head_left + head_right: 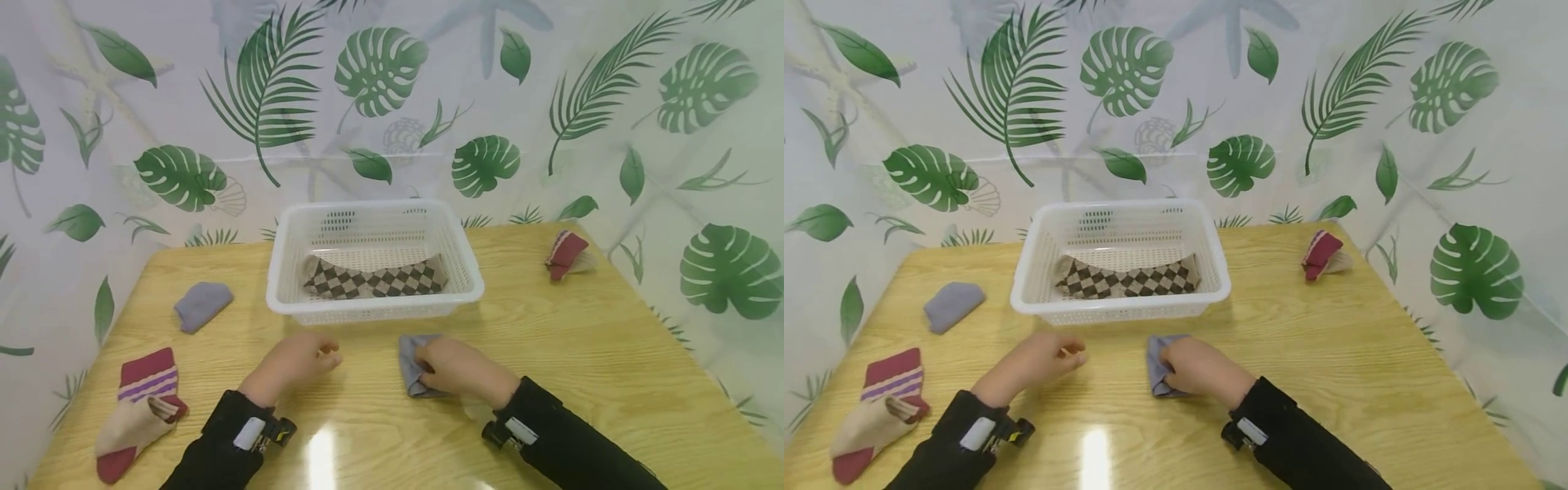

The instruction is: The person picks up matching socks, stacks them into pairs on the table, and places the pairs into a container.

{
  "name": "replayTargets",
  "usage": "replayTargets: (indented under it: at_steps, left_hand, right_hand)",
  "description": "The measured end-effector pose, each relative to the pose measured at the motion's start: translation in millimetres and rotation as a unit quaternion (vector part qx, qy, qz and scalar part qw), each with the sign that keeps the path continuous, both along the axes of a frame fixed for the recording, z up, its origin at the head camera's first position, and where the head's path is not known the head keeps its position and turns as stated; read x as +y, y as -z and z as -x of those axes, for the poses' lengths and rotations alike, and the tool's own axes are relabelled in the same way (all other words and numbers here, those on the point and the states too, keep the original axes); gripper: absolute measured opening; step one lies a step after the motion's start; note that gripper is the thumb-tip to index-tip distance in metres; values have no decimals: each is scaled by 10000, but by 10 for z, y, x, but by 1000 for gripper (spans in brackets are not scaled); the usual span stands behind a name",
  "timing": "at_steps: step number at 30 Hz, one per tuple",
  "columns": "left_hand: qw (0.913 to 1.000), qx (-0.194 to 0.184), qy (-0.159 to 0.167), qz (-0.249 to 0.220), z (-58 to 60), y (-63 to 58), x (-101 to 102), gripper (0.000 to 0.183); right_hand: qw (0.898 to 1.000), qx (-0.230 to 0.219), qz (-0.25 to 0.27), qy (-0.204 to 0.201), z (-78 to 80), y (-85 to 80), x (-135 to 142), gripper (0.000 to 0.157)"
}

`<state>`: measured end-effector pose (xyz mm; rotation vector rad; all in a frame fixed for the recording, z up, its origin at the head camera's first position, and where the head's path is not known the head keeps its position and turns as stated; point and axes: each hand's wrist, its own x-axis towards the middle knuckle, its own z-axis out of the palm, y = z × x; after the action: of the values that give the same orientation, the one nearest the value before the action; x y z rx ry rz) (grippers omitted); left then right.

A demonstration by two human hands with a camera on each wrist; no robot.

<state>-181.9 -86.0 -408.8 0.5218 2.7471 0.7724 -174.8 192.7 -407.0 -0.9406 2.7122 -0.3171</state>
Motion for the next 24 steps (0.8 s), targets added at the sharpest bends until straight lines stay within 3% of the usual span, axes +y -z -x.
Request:
replayTargets:
  at_steps: [3,5,9,11,16,18,20,24]
  left_hand:
    - [9992,305,243,-8,6,-2,178,29]
    - [9976,595,361,32,-3,-5,278,28]
    - [9905,1197,669,35,-56,11,482,32]
    - [9852,1408,978,63,-82,44,598,36]
    - [9706,1740,1581,523,-96,140,802,32]
    - [9696,1791,1561,587,-84,157,823,25]
    - [9749,1649,1430,432,-73,154,802,24]
    - [9895,951,1063,-211,-52,146,706,26]
  right_hand:
    - [9996,-201,180,-95,40,-60,-107,12]
    - [9988,-214,336,285,73,-107,-116,6]
    - [9917,170,371,1222,165,-125,-76,13]
    - [9895,160,168,1424,205,-76,-60,6]
    - [9849,-304,117,1700,251,66,-81,22]
    - [9832,-257,227,1792,247,90,-90,23]
    - [9828,-112,290,1819,235,87,-86,23]
    - [9836,379,389,1719,175,-6,-71,20]
